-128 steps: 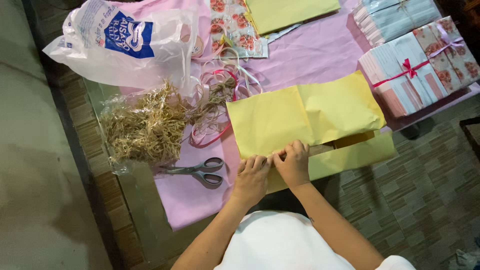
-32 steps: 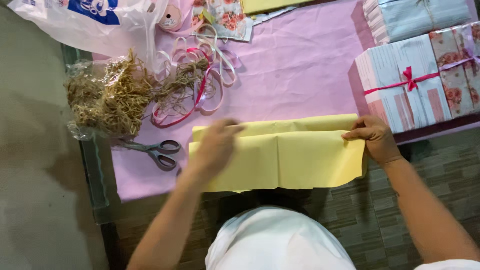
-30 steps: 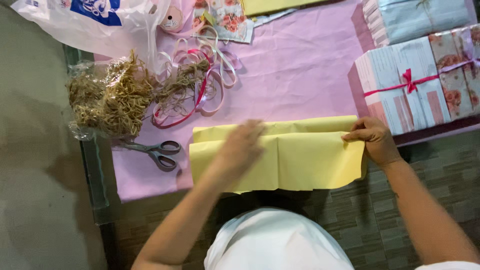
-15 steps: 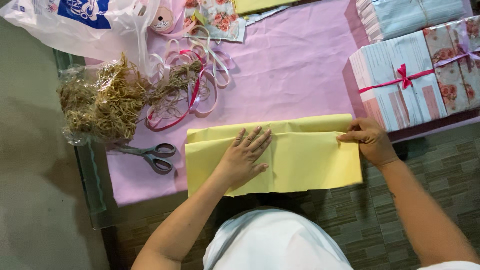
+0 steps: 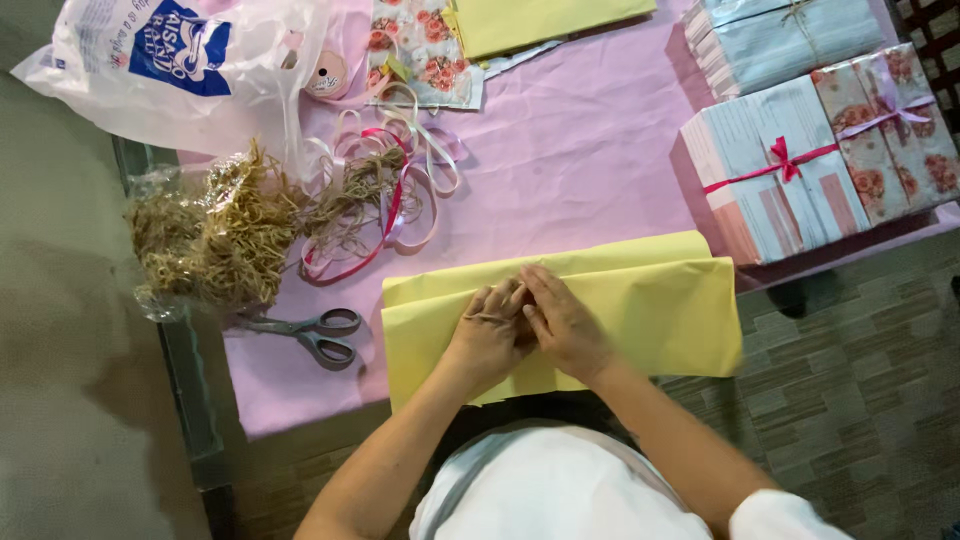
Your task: The person cuts a sheet of yellow wrapping paper with scissors, folds and creases it, places a cardboard box on the paper, and folds the paper around the box, trimming tape and adjusting the folds to wrap the box.
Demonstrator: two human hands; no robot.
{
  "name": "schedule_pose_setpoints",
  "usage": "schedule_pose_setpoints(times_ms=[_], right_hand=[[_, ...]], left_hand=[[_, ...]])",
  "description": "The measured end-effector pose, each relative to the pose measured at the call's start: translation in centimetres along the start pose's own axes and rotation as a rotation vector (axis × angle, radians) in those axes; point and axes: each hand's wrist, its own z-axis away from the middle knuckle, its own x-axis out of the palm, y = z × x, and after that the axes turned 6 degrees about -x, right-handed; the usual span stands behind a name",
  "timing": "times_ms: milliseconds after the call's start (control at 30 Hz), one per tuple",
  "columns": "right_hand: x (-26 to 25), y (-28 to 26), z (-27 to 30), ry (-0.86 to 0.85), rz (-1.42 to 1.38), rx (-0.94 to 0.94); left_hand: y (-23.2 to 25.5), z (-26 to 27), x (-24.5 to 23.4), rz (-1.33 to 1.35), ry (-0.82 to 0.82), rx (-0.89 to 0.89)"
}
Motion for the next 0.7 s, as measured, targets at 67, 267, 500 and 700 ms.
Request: schedule_pose_setpoints(times_ms=[67, 267, 500, 700], right_hand=[[0.9, 0.1, -0.1, 0.019, 0.165, -0.085], [1.4, 2.2, 2.3, -0.057, 0.533, -0.028], [2.2, 3.7, 4.0, -0.034, 0.559, 0.100], [2.6, 4.0, 4.1, -0.078, 0.594, 0.137]], left_hand=[[-0.2, 0.4, -0.4, -0.009, 0.012, 0.002], [-2.7, 2.9, -3.1, 0.176, 0.001, -0.087], [-5.9, 5.3, -4.1, 0.105, -0.035, -0.249], [-8.1, 6.5, -2.2, 0.069, -0.032, -0.416]])
